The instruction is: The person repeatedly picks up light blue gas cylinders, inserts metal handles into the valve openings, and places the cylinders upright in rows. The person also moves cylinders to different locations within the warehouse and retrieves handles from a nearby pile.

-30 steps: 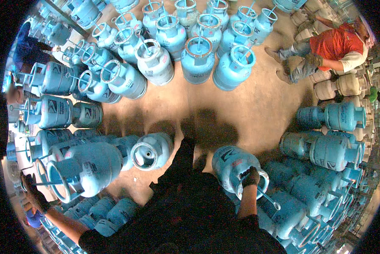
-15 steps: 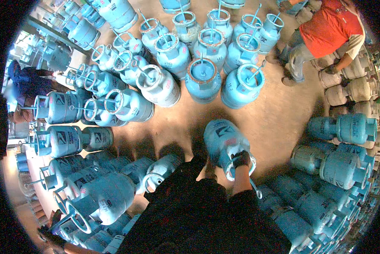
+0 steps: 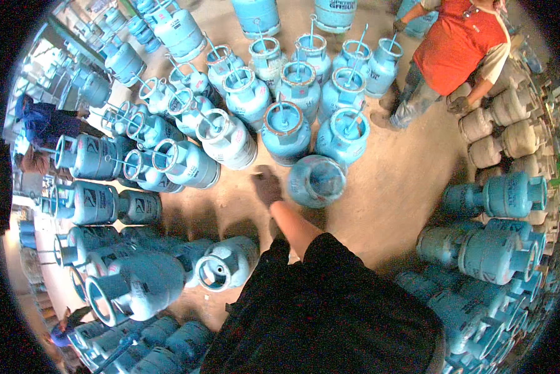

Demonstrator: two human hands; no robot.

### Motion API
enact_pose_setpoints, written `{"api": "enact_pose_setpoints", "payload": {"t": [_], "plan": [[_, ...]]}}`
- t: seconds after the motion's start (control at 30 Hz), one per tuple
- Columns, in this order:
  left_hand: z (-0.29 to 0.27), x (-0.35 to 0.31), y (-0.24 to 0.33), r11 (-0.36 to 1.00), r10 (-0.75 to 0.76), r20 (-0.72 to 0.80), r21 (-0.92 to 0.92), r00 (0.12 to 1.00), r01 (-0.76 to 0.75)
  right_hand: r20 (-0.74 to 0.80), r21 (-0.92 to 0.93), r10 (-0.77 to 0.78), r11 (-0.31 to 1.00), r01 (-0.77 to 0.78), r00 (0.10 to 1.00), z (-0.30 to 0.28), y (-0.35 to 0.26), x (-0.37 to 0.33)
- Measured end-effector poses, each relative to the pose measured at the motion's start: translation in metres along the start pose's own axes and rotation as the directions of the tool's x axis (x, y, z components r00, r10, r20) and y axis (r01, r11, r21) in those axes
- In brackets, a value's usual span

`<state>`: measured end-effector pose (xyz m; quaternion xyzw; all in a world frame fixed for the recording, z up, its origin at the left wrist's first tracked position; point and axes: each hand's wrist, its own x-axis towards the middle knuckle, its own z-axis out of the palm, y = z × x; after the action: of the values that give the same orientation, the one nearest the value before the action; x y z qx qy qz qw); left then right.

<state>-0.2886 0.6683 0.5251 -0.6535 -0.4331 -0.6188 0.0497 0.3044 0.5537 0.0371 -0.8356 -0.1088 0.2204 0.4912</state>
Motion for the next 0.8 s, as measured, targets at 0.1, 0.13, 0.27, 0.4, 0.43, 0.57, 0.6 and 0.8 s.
{"api": "enact_pose_setpoints", "payload": {"t": [0.1,0.13,0.27,0.4,0.43,0.57,0.6,0.8], "plan": [[0.001,-0.059,-0.016,0.980,-0.200,0.374,0.055,0.906,0.193,0.280,0.249,-0.450,0.887,0.389,0.848,-0.008,-0.076,-0.071],[0.010,-0.078,-0.016,0.963,-0.271,0.503,0.125,0.821,0.241,0.343,0.312,-0.574,0.816,0.486,0.743,-0.015,-0.092,-0.100],[0.017,-0.198,0.037,0.857,-0.508,0.396,0.149,0.765,0.493,0.653,0.452,-0.636,0.763,0.462,0.412,-0.035,-0.134,-0.214],[0.049,-0.266,0.081,0.725,-0.598,0.477,-0.020,0.644,0.689,0.903,0.329,-0.407,0.863,0.384,0.138,-0.047,-0.151,-0.298],[0.048,-0.278,0.092,0.712,-0.603,0.488,-0.028,0.631,0.702,0.924,0.301,-0.366,0.872,0.386,0.107,-0.046,-0.153,-0.312],[0.049,-0.316,0.119,0.731,-0.531,0.586,-0.047,0.612,0.680,0.921,0.298,-0.383,0.814,0.499,0.074,-0.045,-0.149,-0.341],[0.050,-0.323,0.122,0.713,-0.516,0.622,-0.070,0.589,0.698,0.916,0.229,-0.379,0.767,0.599,0.135,-0.044,-0.146,-0.346],[0.041,-0.342,0.112,0.521,-0.649,0.635,-0.030,0.419,0.853,0.910,0.013,-0.290,0.734,0.679,0.297,-0.028,-0.124,-0.373]]}}
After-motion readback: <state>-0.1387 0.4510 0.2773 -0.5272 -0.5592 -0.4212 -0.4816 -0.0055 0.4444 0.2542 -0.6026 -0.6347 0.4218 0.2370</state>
